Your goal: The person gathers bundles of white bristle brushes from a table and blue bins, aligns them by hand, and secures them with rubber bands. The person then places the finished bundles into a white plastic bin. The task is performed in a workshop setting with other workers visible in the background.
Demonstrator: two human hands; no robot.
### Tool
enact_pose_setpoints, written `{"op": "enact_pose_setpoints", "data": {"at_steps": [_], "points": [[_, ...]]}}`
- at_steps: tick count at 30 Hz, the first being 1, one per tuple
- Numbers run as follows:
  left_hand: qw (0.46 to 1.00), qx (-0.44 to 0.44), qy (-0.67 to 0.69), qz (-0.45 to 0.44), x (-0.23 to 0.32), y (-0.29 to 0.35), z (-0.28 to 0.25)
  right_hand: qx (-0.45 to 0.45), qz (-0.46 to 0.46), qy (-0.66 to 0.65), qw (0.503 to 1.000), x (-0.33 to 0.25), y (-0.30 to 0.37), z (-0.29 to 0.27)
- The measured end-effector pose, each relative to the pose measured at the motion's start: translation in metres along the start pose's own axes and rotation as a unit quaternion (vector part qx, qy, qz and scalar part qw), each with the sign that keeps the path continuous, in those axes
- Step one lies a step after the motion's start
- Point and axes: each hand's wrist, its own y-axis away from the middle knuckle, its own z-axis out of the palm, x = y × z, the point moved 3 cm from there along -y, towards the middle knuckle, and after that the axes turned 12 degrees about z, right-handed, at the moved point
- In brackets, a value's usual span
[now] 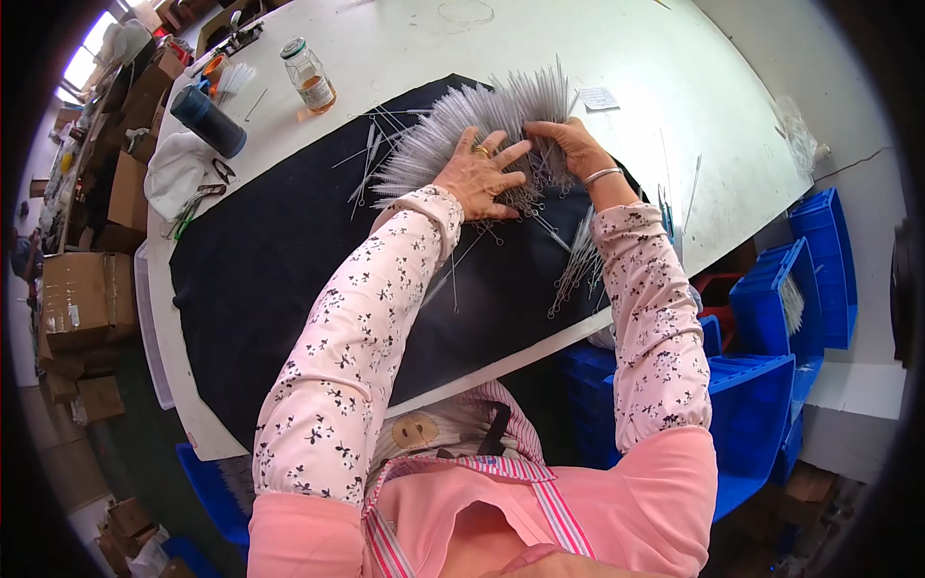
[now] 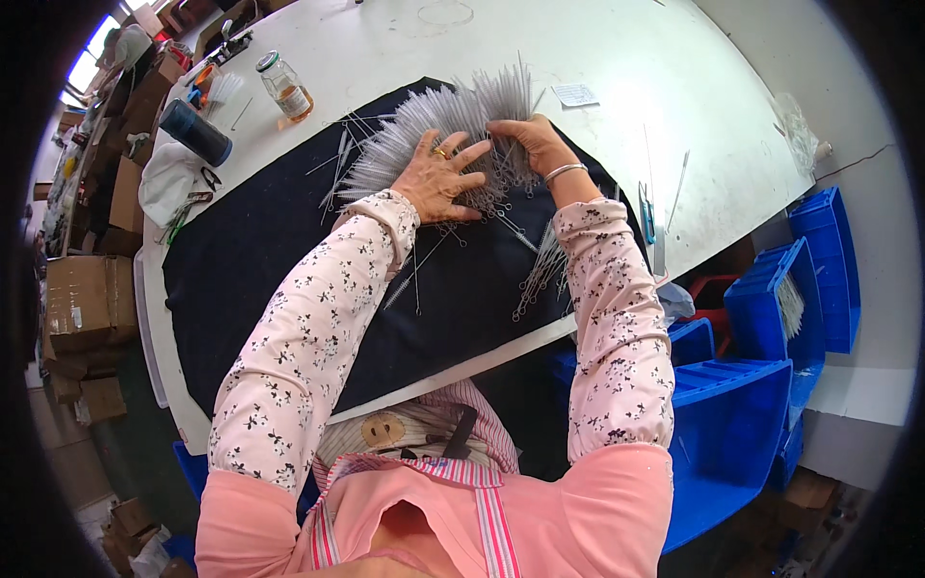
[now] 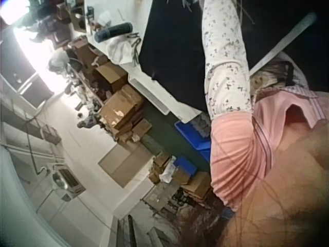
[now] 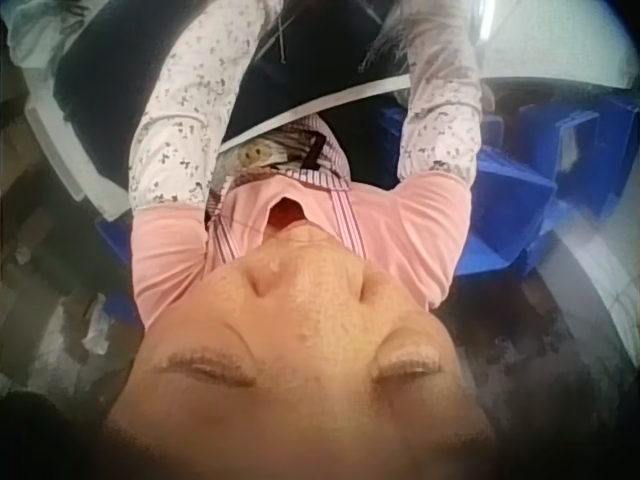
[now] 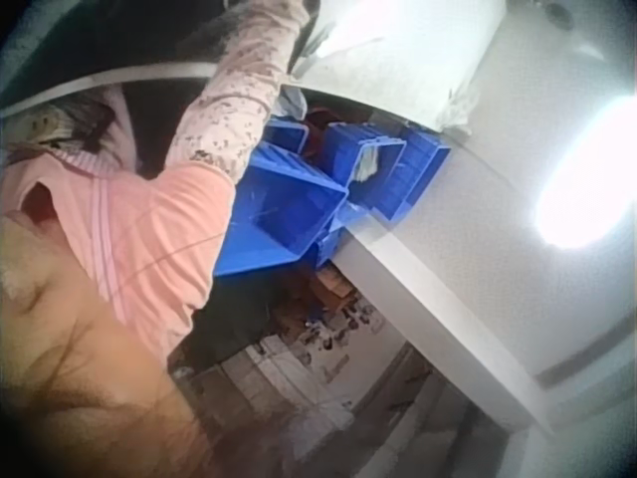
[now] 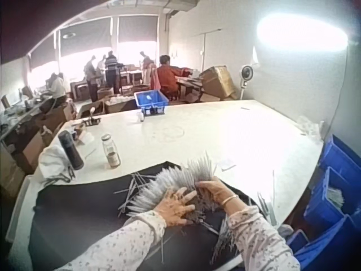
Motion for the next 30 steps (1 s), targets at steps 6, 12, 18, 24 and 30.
{"op": "enact_pose_setpoints", "data": {"at_steps": [6,12,18,24,30], "points": [[1.0,0.017,-0.022,0.005,0.002,-0.013,-0.014,0.018,-0.021,-0.011,1.0,0.001,-0.002,0.011],[0.995,-0.094,0.036,-0.026,-0.004,-0.018,-0.014,-0.016,0.028,0.015,0.999,-0.001,0.0,-0.005],[0.992,-0.112,0.043,-0.039,-0.003,-0.023,-0.008,-0.037,-0.011,-0.013,0.999,-0.025,0.022,-0.014],[0.977,-0.056,0.176,-0.107,0.004,-0.012,-0.06,-0.132,0.002,-0.05,0.99,-0.042,0.078,0.031],[0.964,0.26,-0.048,-0.01,0.053,0.063,-0.127,-0.316,0.097,-0.158,0.931,0.01,0.127,0.105]]}}
